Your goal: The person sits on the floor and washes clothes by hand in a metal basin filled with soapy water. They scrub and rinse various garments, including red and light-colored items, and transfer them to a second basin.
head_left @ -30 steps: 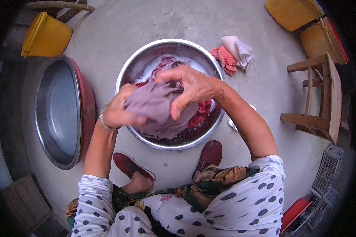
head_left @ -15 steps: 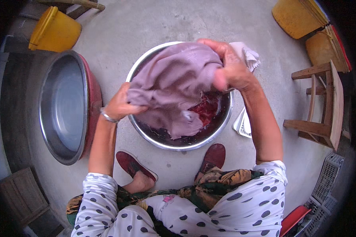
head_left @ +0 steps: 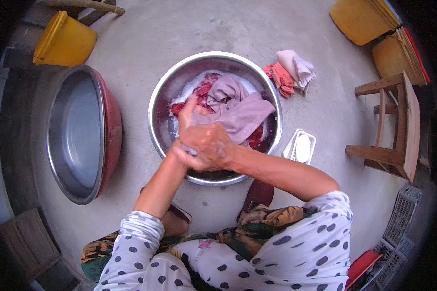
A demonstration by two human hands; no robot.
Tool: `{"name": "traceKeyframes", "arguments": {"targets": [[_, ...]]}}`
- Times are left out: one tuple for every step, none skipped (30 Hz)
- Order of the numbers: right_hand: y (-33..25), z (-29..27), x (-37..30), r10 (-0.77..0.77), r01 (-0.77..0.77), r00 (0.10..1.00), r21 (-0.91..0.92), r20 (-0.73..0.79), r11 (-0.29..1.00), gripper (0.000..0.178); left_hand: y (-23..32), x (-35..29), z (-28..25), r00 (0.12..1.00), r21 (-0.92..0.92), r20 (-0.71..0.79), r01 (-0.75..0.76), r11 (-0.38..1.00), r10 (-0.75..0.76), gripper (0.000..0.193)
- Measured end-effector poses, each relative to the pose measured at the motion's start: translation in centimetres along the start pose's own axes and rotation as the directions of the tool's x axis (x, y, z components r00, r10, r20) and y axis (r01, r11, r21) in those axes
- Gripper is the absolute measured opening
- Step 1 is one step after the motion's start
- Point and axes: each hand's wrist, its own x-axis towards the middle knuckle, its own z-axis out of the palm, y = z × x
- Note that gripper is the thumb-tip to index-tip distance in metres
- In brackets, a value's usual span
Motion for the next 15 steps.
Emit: {"name": "traceKeyframes", "arguments": {"targets": [[1.4, 0.6, -1.0, -0.030, 0.030, 0.999, -0.009, 0.044, 1.000, 0.019, -0.8, 0.1, -0.2, 0.990, -0.101, 0.138, 0.052, 0.993, -0.038, 0.038], [2.8, 1.0, -1.9, -0.059, 0.061, 0.994, -0.015, 0.090, 0.998, 0.019, -1.6, 0.6, -0.7, 0.960, -0.195, 0.275, 0.117, 0.974, -0.060, 0.035], [3.7, 1.0, -1.4, 0.042, -0.040, 0.998, -0.061, 0.040, 0.997, 0.017, -2.0, 0.9, -1.0, 0.914, -0.277, 0.403, 0.181, 0.944, -0.057, 0.032], [4.2, 1.2, -1.1, 0.156, -0.156, 0.988, -0.102, -0.009, 0.983, 0.016, -3.0, -0.4, 1.4, 0.956, 0.127, -0.004, -0.291, 0.948, 0.293, 0.024], [4.9, 1.1, -0.9, 0.264, -0.271, 0.962, -0.137, -0.063, 0.953, 0.016, -3.0, -0.9, 3.5, 0.942, 0.036, -0.264, -0.206, 0.978, 0.208, 0.023], [5.6, 0.4, -0.5, 0.062, -0.068, 0.998, -0.291, -0.030, 0.954, 0.015, -2.5, -1.5, 4.6, 0.957, 0.066, -0.196, -0.206, 0.976, 0.215, 0.025], [5.5, 0.2, -0.6, 0.084, -0.091, 0.996, -0.271, -0.035, 0.958, 0.015, -2.3, -1.8, 5.2, 0.967, 0.095, -0.127, -0.208, 0.973, 0.219, 0.027], [5.2, 0.2, -0.8, 0.106, -0.113, 0.994, -0.251, -0.039, 0.961, 0.015, -2.3, -1.9, 5.0, 0.974, 0.118, -0.118, -0.181, 0.976, 0.195, 0.028], [5.0, 0.2, -0.8, 0.128, -0.134, 0.991, -0.228, -0.043, 0.964, 0.015, -2.0, -2.2, 4.4, 0.979, 0.143, -0.112, -0.155, 0.977, 0.172, 0.030], [5.0, 0.0, -0.7, 0.175, -0.185, 0.982, -0.174, -0.067, 0.967, 0.016, -1.6, -2.4, 3.9, 0.983, 0.167, -0.108, -0.130, 0.977, 0.149, 0.032], [5.3, -0.4, -0.5, 0.223, -0.233, 0.971, -0.118, -0.088, 0.965, 0.018, -0.9, -2.5, 3.5, 0.992, 0.275, -0.041, -0.106, 0.956, 0.122, 0.033], [5.7, -0.8, -0.2, 0.272, -0.278, 0.957, -0.061, -0.100, 0.959, 0.020, 0.1, -2.5, 3.2, 0.996, 0.376, 0.022, -0.089, 0.922, 0.087, 0.035], [6.3, -1.3, 0.1, 0.321, -0.324, 0.940, -0.007, -0.114, 0.946, 0.022, 1.1, -2.5, 3.4, 0.996, 0.477, 0.085, -0.077, 0.876, 0.041, 0.037], [8.5, -0.9, -0.1, 0.455, -0.429, 0.870, 0.160, -0.192, 0.889, 0.027, 2.2, -2.8, 3.6, 0.967, 0.741, 0.248, -0.152, 0.654, -0.057, 0.041], [7.7, -3.2, 0.7, 0.641, -0.571, 0.767, 0.447, -0.007, 0.688, 0.026, 3.3, -3.7, 5.0, 0.926, 0.868, 0.221, -0.042, 0.496, -0.308, 0.033]]}}
